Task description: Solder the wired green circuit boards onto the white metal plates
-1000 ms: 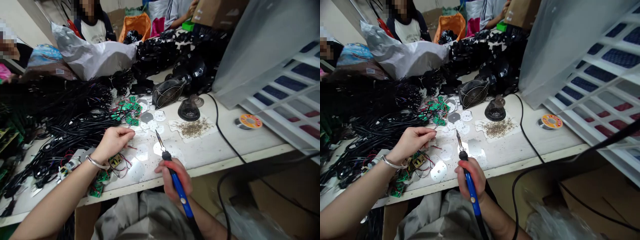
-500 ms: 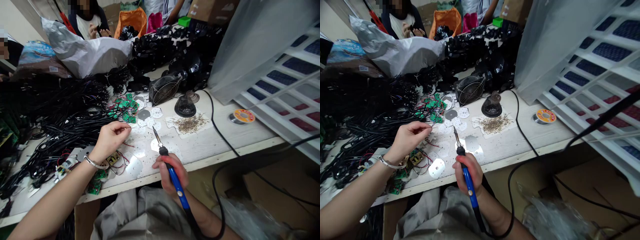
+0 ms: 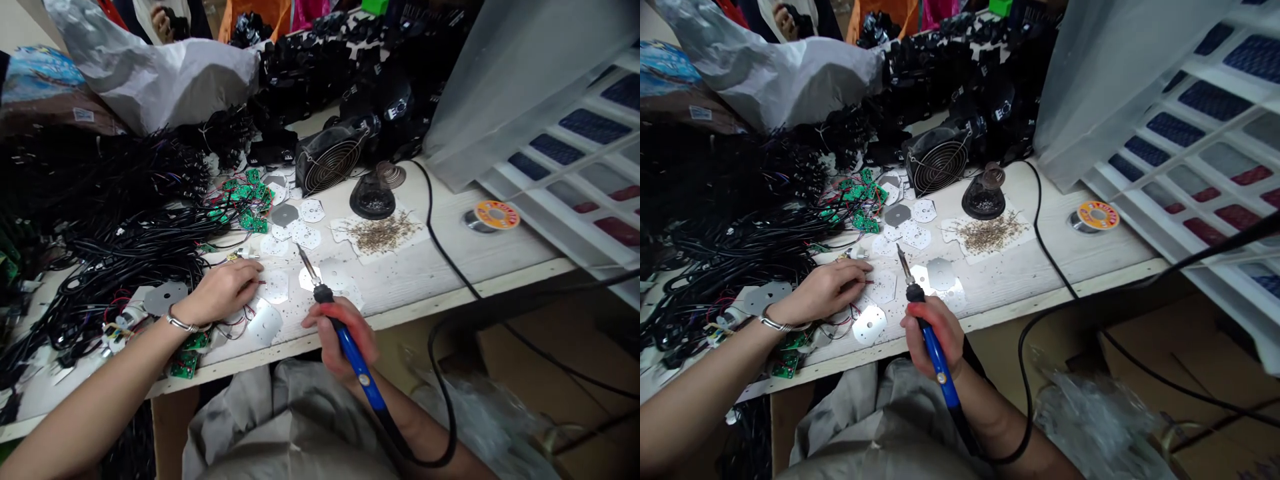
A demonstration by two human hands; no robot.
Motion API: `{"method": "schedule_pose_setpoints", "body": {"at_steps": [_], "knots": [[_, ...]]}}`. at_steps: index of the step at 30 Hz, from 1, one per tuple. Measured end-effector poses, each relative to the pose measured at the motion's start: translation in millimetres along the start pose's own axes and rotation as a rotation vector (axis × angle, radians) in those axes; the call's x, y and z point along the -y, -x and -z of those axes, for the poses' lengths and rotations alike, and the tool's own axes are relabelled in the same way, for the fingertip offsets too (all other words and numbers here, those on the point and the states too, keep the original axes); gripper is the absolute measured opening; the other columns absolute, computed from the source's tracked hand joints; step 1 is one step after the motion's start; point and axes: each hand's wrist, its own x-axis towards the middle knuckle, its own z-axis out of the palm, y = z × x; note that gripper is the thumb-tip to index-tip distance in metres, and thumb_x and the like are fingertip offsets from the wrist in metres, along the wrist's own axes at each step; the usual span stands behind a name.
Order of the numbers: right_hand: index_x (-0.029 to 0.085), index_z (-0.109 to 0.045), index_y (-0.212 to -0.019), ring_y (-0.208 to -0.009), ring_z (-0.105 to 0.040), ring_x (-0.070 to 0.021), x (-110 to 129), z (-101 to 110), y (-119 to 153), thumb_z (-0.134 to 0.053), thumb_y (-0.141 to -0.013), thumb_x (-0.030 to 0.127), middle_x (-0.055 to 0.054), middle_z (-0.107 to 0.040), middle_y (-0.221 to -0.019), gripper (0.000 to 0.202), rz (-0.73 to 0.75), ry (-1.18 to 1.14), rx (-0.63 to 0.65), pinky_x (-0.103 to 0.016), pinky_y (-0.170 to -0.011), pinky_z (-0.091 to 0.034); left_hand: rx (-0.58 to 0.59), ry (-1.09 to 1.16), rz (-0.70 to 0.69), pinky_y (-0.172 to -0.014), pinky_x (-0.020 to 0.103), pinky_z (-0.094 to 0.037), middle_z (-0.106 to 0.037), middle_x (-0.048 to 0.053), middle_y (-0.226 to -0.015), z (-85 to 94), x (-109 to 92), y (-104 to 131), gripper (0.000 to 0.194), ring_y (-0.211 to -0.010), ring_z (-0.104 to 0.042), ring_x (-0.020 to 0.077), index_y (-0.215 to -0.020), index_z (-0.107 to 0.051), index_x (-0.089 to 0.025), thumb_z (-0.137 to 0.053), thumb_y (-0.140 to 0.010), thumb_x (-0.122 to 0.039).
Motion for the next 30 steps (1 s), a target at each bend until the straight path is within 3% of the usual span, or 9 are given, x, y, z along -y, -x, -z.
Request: {"method": "schedule_pose_setpoints", "body": {"at_steps": [5, 9, 15, 20, 26, 30], "knots": [[0.022, -0.061, -0.101, -0.058, -0.062, -0.0152, 2.2, 1.4, 2.2, -0.052, -0.088, 0.013, 0.000, -0.065, -0.067, 0.018, -0.053, -0.029, 0.027, -0.031, -0.059, -0.054, 0.001, 0.131, 0.013, -0.087, 0.035, -0.054, -0.068, 0.009, -0.107, -4.0, 1.5, 2.1, 0.015, -0.099, -0.064, 0.0193, -0.085, -0.061, -0.016, -0.046, -0.086, -0.015], [0.022, -0.063, -0.092, -0.056, -0.064, -0.0155, 5.6, 2.0, 3.4, -0.054, -0.088, 0.019, 0.001, -0.064, -0.064, 0.011, -0.164, 0.027, 0.019, -0.029, -0.054, -0.054, 0.013, 0.090, -0.033, -0.087, 0.033, -0.053, -0.067, 0.010, -0.108, -5.3, 3.3, 3.3, 0.017, -0.099, -0.063, 0.0187, -0.085, -0.062, -0.016, -0.046, -0.087, -0.013], [0.022, -0.064, -0.087, -0.058, -0.065, -0.0167, 7.4, 3.1, 0.8, -0.054, -0.088, 0.022, 0.001, -0.064, -0.062, 0.009, -0.218, 0.050, 0.084, -0.027, -0.049, -0.052, -0.009, 0.096, -0.033, -0.085, 0.032, -0.054, -0.067, 0.010, -0.103, -7.1, 2.0, 4.0, 0.016, -0.096, -0.062, 0.0189, -0.086, -0.062, -0.015, -0.046, -0.088, -0.014], [0.022, -0.064, -0.088, -0.058, -0.064, -0.0162, 6.6, 3.0, 2.8, -0.054, -0.089, 0.024, 0.000, -0.063, -0.062, 0.010, -0.252, 0.061, 0.101, -0.027, -0.048, -0.051, -0.066, 0.102, -0.037, -0.083, 0.030, -0.054, -0.068, 0.008, -0.095, -5.0, 0.7, 3.5, 0.016, -0.091, -0.064, 0.0172, -0.087, -0.062, -0.015, -0.046, -0.090, -0.016], [0.023, -0.063, -0.103, -0.055, -0.057, -0.0108, 5.4, -4.8, -7.1, -0.053, -0.091, 0.013, 0.002, -0.059, -0.070, 0.019, -0.133, 0.044, 0.066, -0.026, -0.056, -0.052, -0.214, -0.237, -0.150, -0.060, 0.020, -0.050, -0.071, 0.007, -0.092, -1.0, -1.2, 12.1, 0.023, -0.072, -0.064, 0.0121, -0.099, -0.066, -0.017, -0.043, -0.095, -0.019], [0.022, -0.064, -0.103, -0.064, -0.062, -0.0112, 6.0, -10.5, -17.0, -0.055, -0.090, 0.012, 0.000, -0.058, -0.078, 0.019, -0.139, 0.171, 0.156, -0.023, -0.059, -0.053, -0.293, -0.149, -0.156, -0.062, 0.020, -0.051, -0.072, 0.007, -0.088, -0.4, -4.2, 12.9, 0.021, -0.073, -0.066, 0.0123, -0.101, -0.066, -0.017, -0.047, -0.094, -0.021]]}}
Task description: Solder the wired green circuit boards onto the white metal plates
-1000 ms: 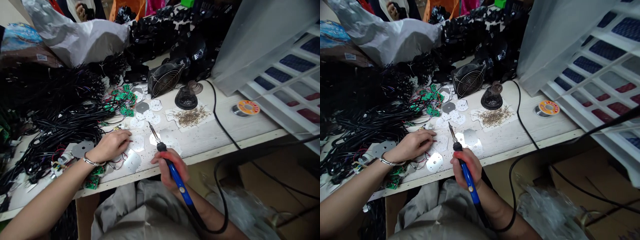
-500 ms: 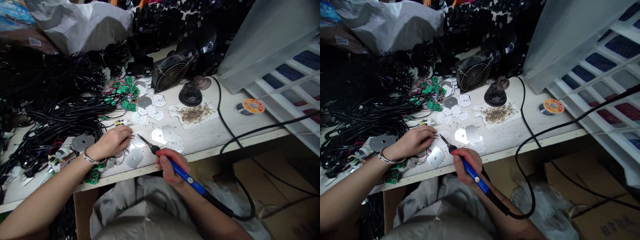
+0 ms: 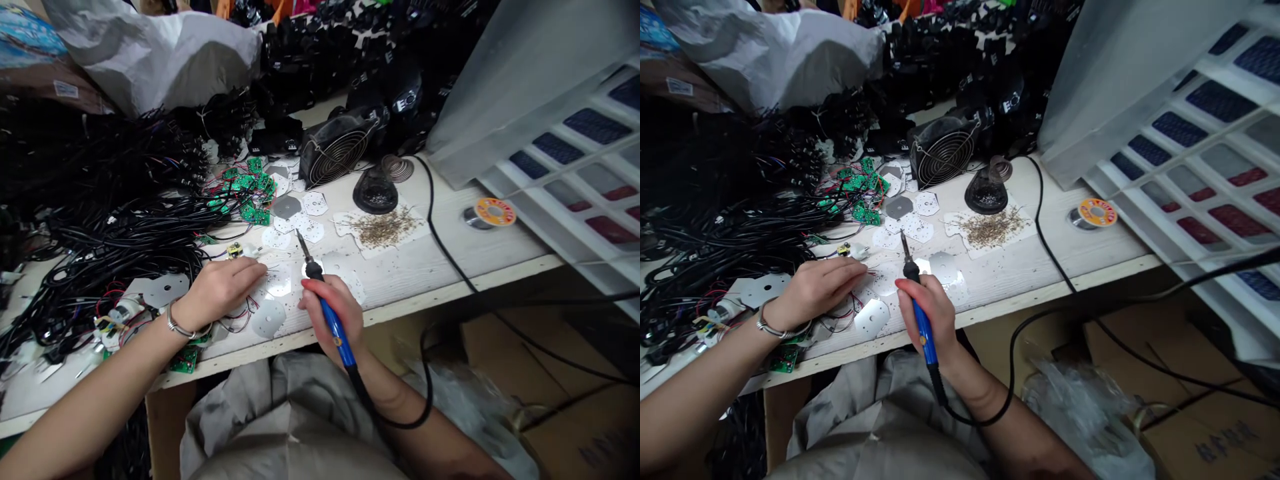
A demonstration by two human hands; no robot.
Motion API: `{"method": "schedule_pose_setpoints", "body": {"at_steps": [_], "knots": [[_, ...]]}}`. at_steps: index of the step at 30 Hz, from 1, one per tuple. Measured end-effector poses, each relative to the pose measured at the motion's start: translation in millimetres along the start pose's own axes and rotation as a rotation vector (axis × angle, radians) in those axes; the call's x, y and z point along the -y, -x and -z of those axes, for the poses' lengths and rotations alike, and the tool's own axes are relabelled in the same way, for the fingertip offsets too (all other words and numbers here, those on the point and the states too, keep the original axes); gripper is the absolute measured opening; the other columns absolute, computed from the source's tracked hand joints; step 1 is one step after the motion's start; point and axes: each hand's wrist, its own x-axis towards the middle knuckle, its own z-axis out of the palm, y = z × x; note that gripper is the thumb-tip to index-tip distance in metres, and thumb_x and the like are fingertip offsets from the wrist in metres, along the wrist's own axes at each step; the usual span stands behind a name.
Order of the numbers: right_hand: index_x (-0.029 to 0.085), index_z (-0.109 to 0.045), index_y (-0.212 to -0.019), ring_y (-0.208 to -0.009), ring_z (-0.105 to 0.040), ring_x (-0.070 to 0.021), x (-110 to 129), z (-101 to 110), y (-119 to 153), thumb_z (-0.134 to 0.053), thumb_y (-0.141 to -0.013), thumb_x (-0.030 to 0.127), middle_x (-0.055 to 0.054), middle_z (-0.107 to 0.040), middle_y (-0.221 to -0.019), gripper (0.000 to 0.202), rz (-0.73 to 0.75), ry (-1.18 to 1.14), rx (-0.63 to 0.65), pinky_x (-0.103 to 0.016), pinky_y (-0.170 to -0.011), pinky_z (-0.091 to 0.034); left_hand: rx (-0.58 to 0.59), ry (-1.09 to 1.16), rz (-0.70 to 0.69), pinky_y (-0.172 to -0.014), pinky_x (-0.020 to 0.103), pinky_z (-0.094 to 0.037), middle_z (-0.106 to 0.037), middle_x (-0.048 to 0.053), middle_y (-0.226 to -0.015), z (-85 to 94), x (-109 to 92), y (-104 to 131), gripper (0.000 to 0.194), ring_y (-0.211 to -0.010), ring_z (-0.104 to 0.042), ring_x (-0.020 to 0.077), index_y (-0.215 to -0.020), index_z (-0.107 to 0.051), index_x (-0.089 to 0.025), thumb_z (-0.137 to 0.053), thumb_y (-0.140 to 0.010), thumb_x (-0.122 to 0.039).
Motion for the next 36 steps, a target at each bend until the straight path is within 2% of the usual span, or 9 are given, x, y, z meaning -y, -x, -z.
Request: {"method": "schedule_pose_setpoints", "body": {"at_steps": [3, 5, 11, 15, 21, 24, 28, 33, 36], "knots": [[0.022, -0.064, -0.103, -0.066, -0.063, -0.0112, -0.2, -1.5, 0.3, -0.056, -0.090, 0.013, -0.002, -0.058, -0.083, 0.018, 0.017, 0.041, 0.006, -0.022, -0.057, -0.053, -0.005, 0.069, 0.056, -0.066, 0.019, -0.052, -0.071, 0.005, -0.083, -0.6, -1.0, -2.5, 0.022, -0.073, -0.066, 0.0115, -0.100, -0.067, -0.018, -0.046, -0.094, -0.023], [0.023, -0.063, -0.104, -0.068, -0.063, -0.0119, -0.9, -1.7, 2.6, -0.056, -0.090, 0.013, -0.002, -0.058, -0.083, 0.018, 0.036, 0.046, 0.000, -0.022, -0.056, -0.053, -0.007, 0.043, 0.065, -0.062, 0.019, -0.050, -0.070, 0.004, -0.080, -0.7, -1.1, -3.8, 0.023, -0.068, -0.064, 0.0105, -0.098, -0.067, -0.018, -0.045, -0.094, -0.023], [0.022, -0.063, -0.103, -0.072, -0.064, -0.0137, -1.9, -0.7, 6.8, -0.055, -0.089, 0.011, -0.003, -0.059, -0.082, 0.019, 0.031, 0.021, -0.011, -0.024, -0.059, -0.053, -0.035, -0.103, -0.002, -0.050, 0.020, -0.039, -0.065, 0.002, -0.070, -1.6, -0.1, -4.3, 0.022, -0.057, -0.056, 0.0096, -0.090, -0.066, -0.018, -0.045, -0.094, -0.025], [0.022, -0.063, -0.102, -0.069, -0.063, -0.0140, -2.0, -0.4, 5.4, -0.054, -0.089, 0.010, -0.002, -0.060, -0.078, 0.020, 0.063, 0.006, -0.025, -0.026, -0.060, -0.053, 0.056, -0.158, -0.039, -0.047, 0.022, -0.034, -0.058, 0.000, -0.063, -2.5, 0.3, -4.6, 0.025, -0.050, -0.047, 0.0086, -0.083, -0.064, -0.019, -0.043, -0.095, -0.025], [0.021, -0.062, -0.103, -0.066, -0.064, -0.0148, 0.8, 2.2, 4.3, -0.054, -0.088, 0.008, -0.002, -0.065, -0.074, 0.022, 0.112, -0.065, -0.051, -0.028, -0.061, -0.054, 0.201, -0.213, -0.168, -0.047, 0.023, -0.035, -0.060, 0.000, -0.066, -1.4, 2.5, -5.3, 0.027, -0.052, -0.049, 0.0095, -0.088, -0.064, -0.018, -0.038, -0.096, -0.017], [0.022, -0.063, -0.101, -0.063, -0.065, -0.0144, 0.9, 5.4, 8.2, -0.055, -0.088, 0.011, -0.001, -0.067, -0.073, 0.019, 0.069, -0.120, -0.050, -0.028, -0.059, -0.055, 0.255, -0.245, -0.203, -0.048, 0.023, -0.036, -0.061, 0.001, -0.067, -1.3, 3.4, -5.1, 0.027, -0.053, -0.051, 0.0098, -0.091, -0.064, -0.017, -0.038, -0.097, -0.017], [0.022, -0.067, -0.090, -0.060, -0.066, -0.0155, -2.3, 9.1, 14.0, -0.055, -0.090, 0.021, 0.001, -0.066, -0.064, 0.012, -0.067, -0.185, -0.070, -0.027, -0.054, -0.054, 0.252, -0.296, -0.251, -0.048, 0.024, -0.036, -0.064, 0.001, -0.069, -1.8, 3.5, -4.3, 0.025, -0.053, -0.053, 0.0105, -0.090, -0.063, -0.015, -0.039, -0.096, -0.016], [0.022, -0.068, -0.085, -0.062, -0.068, -0.0173, -4.3, 11.1, 13.4, -0.055, -0.090, 0.029, 0.000, -0.065, -0.060, 0.016, -0.175, -0.213, -0.049, -0.026, -0.050, -0.053, 0.288, -0.295, -0.240, -0.048, 0.024, -0.034, -0.065, 0.002, -0.071, -2.3, 2.6, -3.5, 0.024, -0.053, -0.052, 0.0102, -0.086, -0.062, -0.016, -0.040, -0.095, -0.014], [0.022, -0.068, -0.084, -0.061, -0.067, -0.0167, -3.3, 11.1, 10.6, -0.054, -0.091, 0.030, 0.000, -0.065, -0.059, 0.018, -0.201, -0.212, -0.007, -0.026, -0.049, -0.052, 0.271, -0.308, -0.266, -0.047, 0.025, -0.034, -0.064, 0.002, -0.069, -1.8, 2.0, -4.0, 0.024, -0.052, -0.052, 0.0109, -0.083, -0.061, -0.015, -0.041, -0.094, -0.012]]}}
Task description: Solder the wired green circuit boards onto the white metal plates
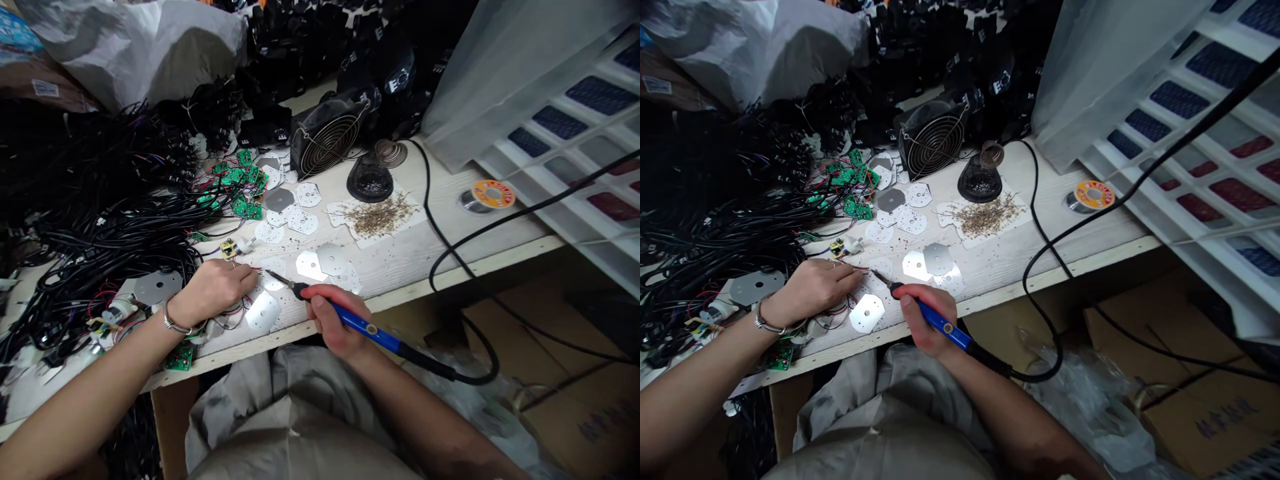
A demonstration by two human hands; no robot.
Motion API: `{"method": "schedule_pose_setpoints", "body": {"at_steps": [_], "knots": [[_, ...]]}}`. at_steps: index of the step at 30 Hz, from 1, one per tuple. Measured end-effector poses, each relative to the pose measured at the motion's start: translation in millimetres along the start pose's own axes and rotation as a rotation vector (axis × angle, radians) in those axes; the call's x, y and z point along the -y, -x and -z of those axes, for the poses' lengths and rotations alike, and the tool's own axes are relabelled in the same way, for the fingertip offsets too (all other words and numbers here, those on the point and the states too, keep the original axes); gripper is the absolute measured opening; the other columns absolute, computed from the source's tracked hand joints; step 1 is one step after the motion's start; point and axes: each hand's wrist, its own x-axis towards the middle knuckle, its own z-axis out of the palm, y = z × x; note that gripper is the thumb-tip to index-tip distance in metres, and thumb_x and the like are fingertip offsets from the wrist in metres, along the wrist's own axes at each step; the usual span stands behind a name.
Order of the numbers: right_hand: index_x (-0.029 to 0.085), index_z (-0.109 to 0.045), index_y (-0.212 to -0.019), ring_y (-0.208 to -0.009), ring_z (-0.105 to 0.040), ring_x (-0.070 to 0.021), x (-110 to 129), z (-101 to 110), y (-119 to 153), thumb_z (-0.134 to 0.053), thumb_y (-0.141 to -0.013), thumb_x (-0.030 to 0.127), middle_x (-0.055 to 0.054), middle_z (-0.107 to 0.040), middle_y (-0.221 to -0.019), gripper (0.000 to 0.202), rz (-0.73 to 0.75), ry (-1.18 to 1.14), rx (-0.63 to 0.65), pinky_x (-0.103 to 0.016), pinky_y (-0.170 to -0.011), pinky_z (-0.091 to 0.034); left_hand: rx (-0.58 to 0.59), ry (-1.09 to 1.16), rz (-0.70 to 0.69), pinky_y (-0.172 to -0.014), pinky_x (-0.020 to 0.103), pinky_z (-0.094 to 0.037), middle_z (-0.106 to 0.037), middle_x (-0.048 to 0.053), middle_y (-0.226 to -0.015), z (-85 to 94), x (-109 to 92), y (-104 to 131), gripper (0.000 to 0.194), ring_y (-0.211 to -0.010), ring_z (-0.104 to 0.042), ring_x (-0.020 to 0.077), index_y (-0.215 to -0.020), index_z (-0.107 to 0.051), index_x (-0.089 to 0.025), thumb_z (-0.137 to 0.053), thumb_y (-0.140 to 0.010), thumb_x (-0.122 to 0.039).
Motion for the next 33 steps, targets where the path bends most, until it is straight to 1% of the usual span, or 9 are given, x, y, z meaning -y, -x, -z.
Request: {"method": "schedule_pose_setpoints", "body": {"at_steps": [5, 9, 13, 17, 22, 25, 29, 33], "knots": [[0.021, -0.069, -0.083, -0.060, -0.066, -0.0159, 3.5, -1.0, -3.4, -0.054, -0.090, 0.033, -0.001, -0.065, -0.061, 0.021, -0.052, -0.020, 0.039, -0.025, -0.049, -0.051, -0.022, -0.056, -0.018, -0.046, 0.025, -0.034, -0.062, 0.001, -0.066, 1.5, -0.1, -1.6, 0.022, -0.051, -0.052, 0.0110, -0.083, -0.061, -0.015, -0.041, -0.093, -0.012], [0.021, -0.070, -0.082, -0.061, -0.065, -0.0156, 6.7, -1.3, -5.2, -0.055, -0.089, 0.034, -0.001, -0.064, -0.059, 0.021, -0.123, -0.036, 0.079, -0.023, -0.049, -0.050, -0.042, -0.080, -0.025, -0.046, 0.025, -0.035, -0.063, 0.000, -0.067, 2.7, -0.7, -2.7, 0.021, -0.051, -0.053, 0.0115, -0.085, -0.060, -0.015, -0.041, -0.094, -0.011], [0.021, -0.070, -0.082, -0.061, -0.064, -0.0148, 7.5, -1.4, -6.6, -0.055, -0.089, 0.035, -0.001, -0.064, -0.062, 0.022, -0.179, -0.050, 0.105, -0.022, -0.046, -0.046, -0.047, -0.086, -0.030, -0.046, 0.025, -0.036, -0.063, 0.000, -0.067, 2.7, -1.1, -2.3, 0.020, -0.051, -0.054, 0.0117, -0.086, -0.060, -0.014, -0.041, -0.093, -0.010], [0.021, -0.070, -0.083, -0.058, -0.062, -0.0135, 7.4, -1.9, -8.3, -0.055, -0.088, 0.035, -0.001, -0.064, -0.062, 0.021, -0.195, -0.064, 0.124, -0.022, -0.043, -0.043, -0.011, -0.079, -0.026, -0.046, 0.025, -0.037, -0.064, 0.001, -0.069, 1.2, -0.8, -1.1, 0.020, -0.052, -0.054, 0.0117, -0.086, -0.060, -0.015, -0.041, -0.093, -0.010], [0.021, -0.071, -0.083, -0.051, -0.057, -0.0114, 6.9, -2.3, -8.8, -0.055, -0.087, 0.033, 0.001, -0.061, -0.058, 0.020, -0.209, -0.070, 0.135, -0.021, -0.042, -0.041, -0.028, -0.065, -0.030, -0.046, 0.026, -0.036, -0.064, 0.002, -0.069, -0.1, -1.0, -1.0, 0.019, -0.051, -0.054, 0.0127, -0.086, -0.060, -0.014, -0.042, -0.092, -0.009], [0.020, -0.071, -0.083, -0.047, -0.054, -0.0101, 4.7, -2.2, -7.2, -0.056, -0.087, 0.033, 0.003, -0.057, -0.052, 0.020, -0.221, -0.097, 0.120, -0.020, -0.041, -0.039, -0.011, -0.058, -0.019, -0.046, 0.026, -0.036, -0.064, 0.002, -0.070, -0.4, -1.4, -0.5, 0.019, -0.052, -0.054, 0.0126, -0.086, -0.060, -0.014, -0.042, -0.092, -0.009], [0.020, -0.071, -0.083, -0.043, -0.050, -0.0086, 1.7, -2.5, -4.2, -0.056, -0.088, 0.034, 0.004, -0.056, -0.051, 0.021, -0.253, -0.130, 0.042, -0.019, -0.038, -0.035, 0.013, -0.047, -0.014, -0.047, 0.025, -0.036, -0.064, 0.002, -0.071, -0.8, -1.4, 0.5, 0.020, -0.053, -0.054, 0.0119, -0.085, -0.059, -0.015, -0.041, -0.093, -0.010], [0.021, -0.071, -0.084, -0.042, -0.048, -0.0080, 0.7, -3.1, -2.2, -0.057, -0.088, 0.033, 0.004, -0.056, -0.051, 0.019, -0.245, -0.151, 0.029, -0.019, -0.037, -0.033, 0.021, -0.016, -0.004, -0.047, 0.025, -0.037, -0.064, 0.003, -0.072, -2.3, -1.2, 0.9, 0.020, -0.053, -0.054, 0.0118, -0.085, -0.059, -0.015, -0.041, -0.093, -0.010]]}}
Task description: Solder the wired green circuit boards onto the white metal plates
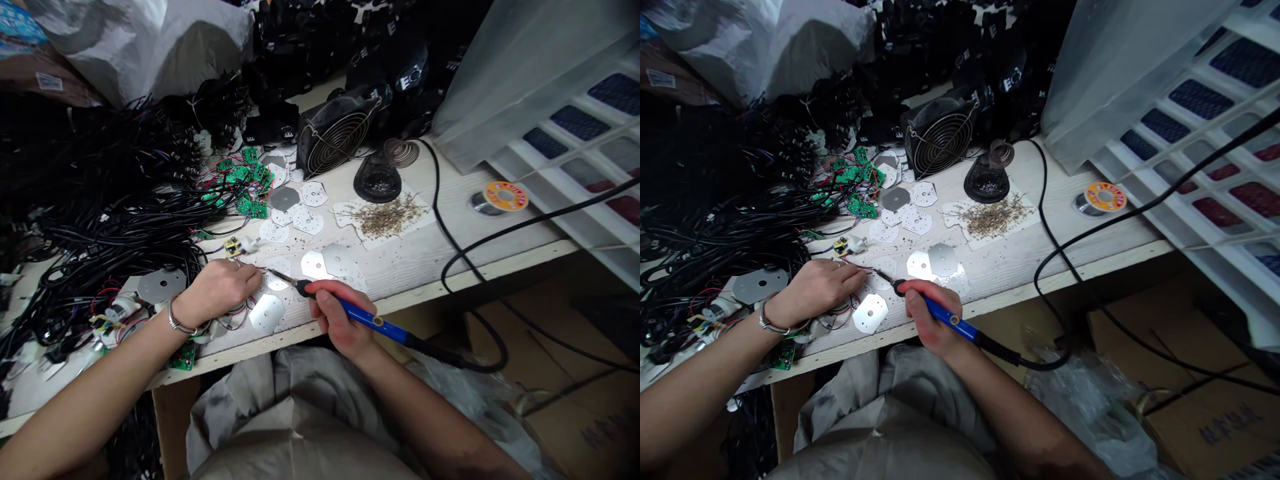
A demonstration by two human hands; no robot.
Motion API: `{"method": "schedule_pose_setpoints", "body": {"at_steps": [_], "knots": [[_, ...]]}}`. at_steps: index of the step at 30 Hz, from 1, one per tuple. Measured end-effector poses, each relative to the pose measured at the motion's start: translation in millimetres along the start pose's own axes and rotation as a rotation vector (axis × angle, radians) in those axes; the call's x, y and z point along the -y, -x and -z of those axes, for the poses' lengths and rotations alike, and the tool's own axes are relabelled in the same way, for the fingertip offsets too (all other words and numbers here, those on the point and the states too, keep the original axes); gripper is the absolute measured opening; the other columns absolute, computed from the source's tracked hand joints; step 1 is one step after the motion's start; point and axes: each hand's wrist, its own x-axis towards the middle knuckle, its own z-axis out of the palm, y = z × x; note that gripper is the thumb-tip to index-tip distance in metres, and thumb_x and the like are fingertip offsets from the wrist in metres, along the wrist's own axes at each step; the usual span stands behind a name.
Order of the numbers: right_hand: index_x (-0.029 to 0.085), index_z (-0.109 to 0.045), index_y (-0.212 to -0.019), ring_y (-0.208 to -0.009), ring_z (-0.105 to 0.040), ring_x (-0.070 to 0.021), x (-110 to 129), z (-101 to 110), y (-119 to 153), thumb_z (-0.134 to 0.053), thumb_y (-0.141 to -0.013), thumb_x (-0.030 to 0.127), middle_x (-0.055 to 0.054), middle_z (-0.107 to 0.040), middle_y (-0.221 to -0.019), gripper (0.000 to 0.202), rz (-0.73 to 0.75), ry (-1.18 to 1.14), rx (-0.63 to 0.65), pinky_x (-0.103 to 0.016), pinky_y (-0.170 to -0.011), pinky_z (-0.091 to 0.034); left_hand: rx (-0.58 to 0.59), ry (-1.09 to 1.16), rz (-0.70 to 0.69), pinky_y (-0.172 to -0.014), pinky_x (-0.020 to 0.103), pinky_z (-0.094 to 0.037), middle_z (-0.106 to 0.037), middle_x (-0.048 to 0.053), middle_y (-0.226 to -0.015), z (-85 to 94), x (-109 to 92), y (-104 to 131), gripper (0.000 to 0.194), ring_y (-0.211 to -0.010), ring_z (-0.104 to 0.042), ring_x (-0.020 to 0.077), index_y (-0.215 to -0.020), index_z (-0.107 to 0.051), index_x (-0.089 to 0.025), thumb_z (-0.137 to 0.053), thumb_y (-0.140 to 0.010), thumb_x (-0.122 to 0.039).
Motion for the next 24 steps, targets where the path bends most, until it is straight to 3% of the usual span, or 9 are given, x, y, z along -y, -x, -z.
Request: {"method": "schedule_pose_setpoints", "body": {"at_steps": [18, 24], "knots": [[0.021, -0.071, -0.083, -0.045, -0.050, -0.0090, -1.9, 0.8, 0.5, -0.057, -0.088, 0.032, 0.004, -0.055, -0.050, 0.018, 0.024, 0.020, 0.008, -0.019, -0.038, -0.035, -0.026, -0.039, -0.005, -0.048, 0.023, -0.038, -0.064, 0.001, -0.069, 1.9, -0.3, -0.4, 0.021, -0.053, -0.054, 0.0111, -0.087, -0.062, -0.014, -0.042, -0.093, -0.011], [0.021, -0.070, -0.083, -0.043, -0.048, -0.0092, 2.2, -1.1, 2.1, -0.057, -0.088, 0.037, 0.004, -0.054, -0.051, 0.022, -0.008, 0.009, -0.052, -0.020, -0.038, -0.035, -0.063, 0.188, 0.146, -0.055, 0.020, -0.044, -0.069, 0.003, -0.099, 1.7, -0.9, 1.2, 0.024, -0.073, -0.063, 0.0104, -0.091, -0.066, -0.019, -0.042, -0.096, -0.023]]}}
